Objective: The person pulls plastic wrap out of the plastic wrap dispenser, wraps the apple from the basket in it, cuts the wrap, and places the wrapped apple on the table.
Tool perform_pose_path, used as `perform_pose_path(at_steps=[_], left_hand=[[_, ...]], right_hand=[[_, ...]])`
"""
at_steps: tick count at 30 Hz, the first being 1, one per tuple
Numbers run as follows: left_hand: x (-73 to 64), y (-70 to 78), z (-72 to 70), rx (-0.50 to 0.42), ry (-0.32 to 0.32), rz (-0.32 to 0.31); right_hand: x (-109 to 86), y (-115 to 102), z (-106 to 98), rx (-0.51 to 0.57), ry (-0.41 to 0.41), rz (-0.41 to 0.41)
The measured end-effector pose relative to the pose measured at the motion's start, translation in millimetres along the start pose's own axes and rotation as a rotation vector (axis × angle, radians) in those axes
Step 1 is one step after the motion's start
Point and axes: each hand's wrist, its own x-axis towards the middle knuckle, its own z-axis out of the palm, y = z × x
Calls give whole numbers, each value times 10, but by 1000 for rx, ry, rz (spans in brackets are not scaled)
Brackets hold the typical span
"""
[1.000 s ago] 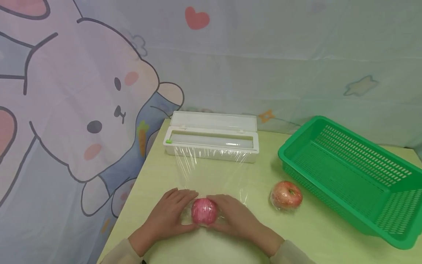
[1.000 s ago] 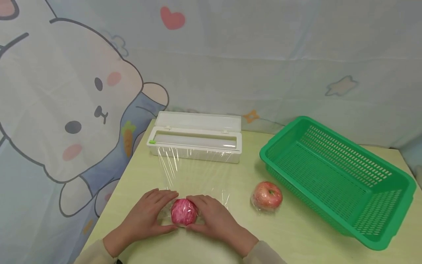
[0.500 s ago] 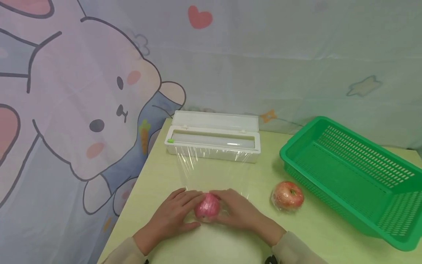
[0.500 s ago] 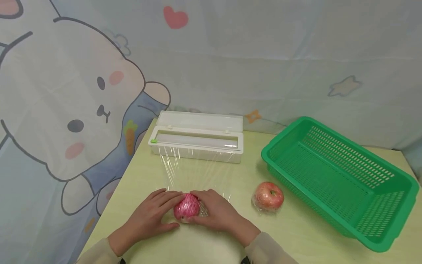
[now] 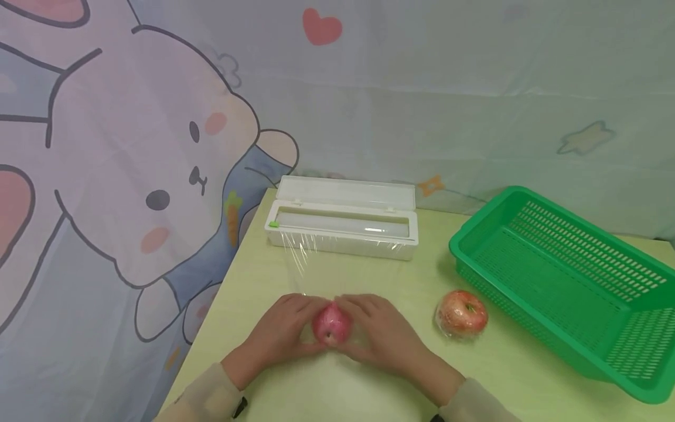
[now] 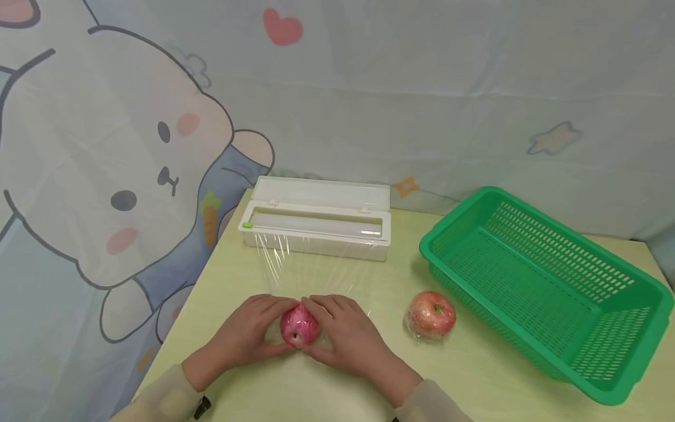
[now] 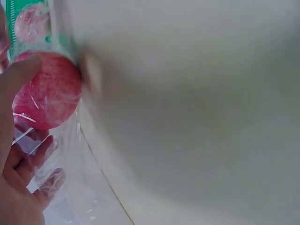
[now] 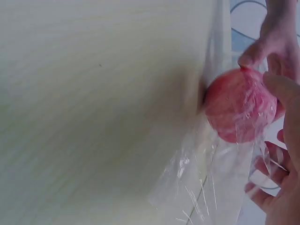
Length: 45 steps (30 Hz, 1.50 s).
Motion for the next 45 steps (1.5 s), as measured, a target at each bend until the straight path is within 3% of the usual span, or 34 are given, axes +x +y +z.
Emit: perform_pose_path(at_steps=[3, 6, 10, 14, 20, 23, 27, 33, 37, 45], left_hand=[[42, -38, -29, -48, -66, -45], [97, -89, -54, -105, -132, -94], [175, -152, -92, -197, -214, -179], [236, -189, -119, -274, -267, -245], [266, -248, -85, -280, -282, -250], [253, -256, -77, -235, -258, -229], [215, -229, -92, -136, -153, -185], [161, -172, -27, 14, 17, -36], [167, -167, 54, 82, 39, 8], [216, -197, 147, 152, 50, 11]], right_hand=[[-28, 10, 30, -70, 63, -103], [-23, 51, 76, -149, 73, -149], [24, 108, 129, -184, 30, -124], [63, 147, 188, -141, 31, -76], [139, 201, 316, -73, 128, -54], [180, 221, 353, -37, 141, -43], [221, 250, 337, 17, 79, 32], [307, 310, 229, 110, -11, 103], [348, 363, 163, 145, -53, 117], [400, 449, 116, 252, -92, 160]])
